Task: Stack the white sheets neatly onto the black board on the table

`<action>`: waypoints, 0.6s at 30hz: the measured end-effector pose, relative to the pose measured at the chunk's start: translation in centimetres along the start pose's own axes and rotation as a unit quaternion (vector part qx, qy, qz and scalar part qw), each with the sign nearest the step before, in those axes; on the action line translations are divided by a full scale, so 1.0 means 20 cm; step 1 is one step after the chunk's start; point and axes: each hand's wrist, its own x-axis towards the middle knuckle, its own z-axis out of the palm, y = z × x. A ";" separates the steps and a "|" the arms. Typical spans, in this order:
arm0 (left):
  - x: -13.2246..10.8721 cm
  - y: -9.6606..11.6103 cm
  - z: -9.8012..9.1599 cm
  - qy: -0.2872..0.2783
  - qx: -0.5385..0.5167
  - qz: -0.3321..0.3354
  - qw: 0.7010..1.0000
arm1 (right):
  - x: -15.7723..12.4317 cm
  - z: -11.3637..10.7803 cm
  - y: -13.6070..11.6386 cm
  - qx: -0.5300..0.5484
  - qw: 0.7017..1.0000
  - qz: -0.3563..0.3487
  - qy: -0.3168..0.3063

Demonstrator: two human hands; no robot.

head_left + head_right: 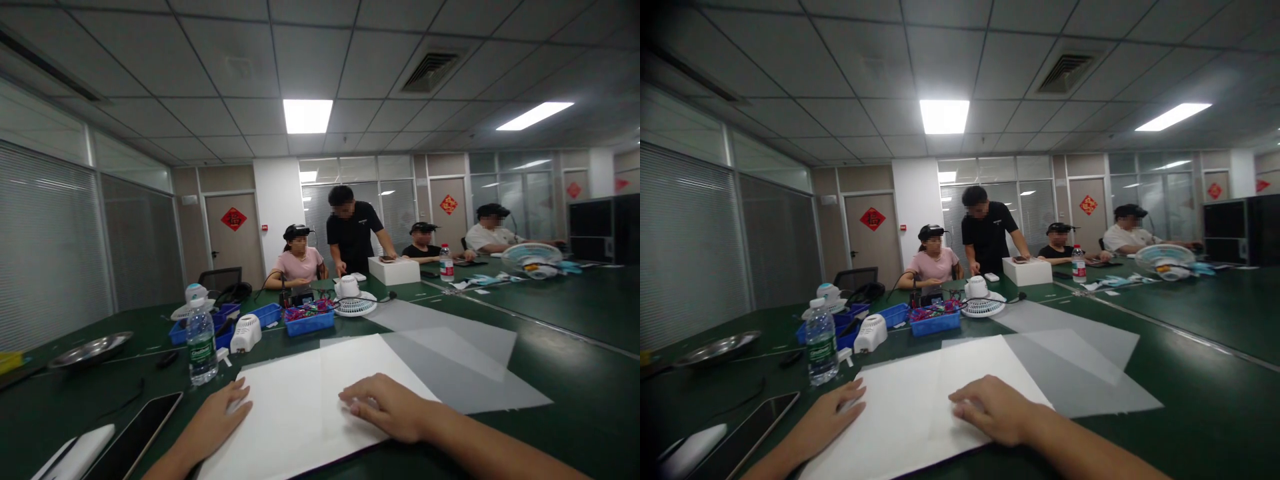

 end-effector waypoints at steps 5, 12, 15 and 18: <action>-0.01 0.03 -0.03 0.007 0.012 -0.006 1.000 | 0.00 -0.07 0.14 -0.098 0.982 0.155 0.053; -0.02 0.07 -0.03 0.038 0.024 -0.021 0.999 | -0.01 -0.06 0.10 -0.090 0.987 0.134 0.006; -0.02 0.08 -0.03 0.054 0.020 -0.032 0.998 | 0.00 -0.05 0.01 -0.031 0.998 0.045 -0.022; -0.02 0.07 -0.03 0.069 0.014 -0.042 0.997 | 0.01 -0.04 -0.03 -0.059 0.998 0.028 -0.007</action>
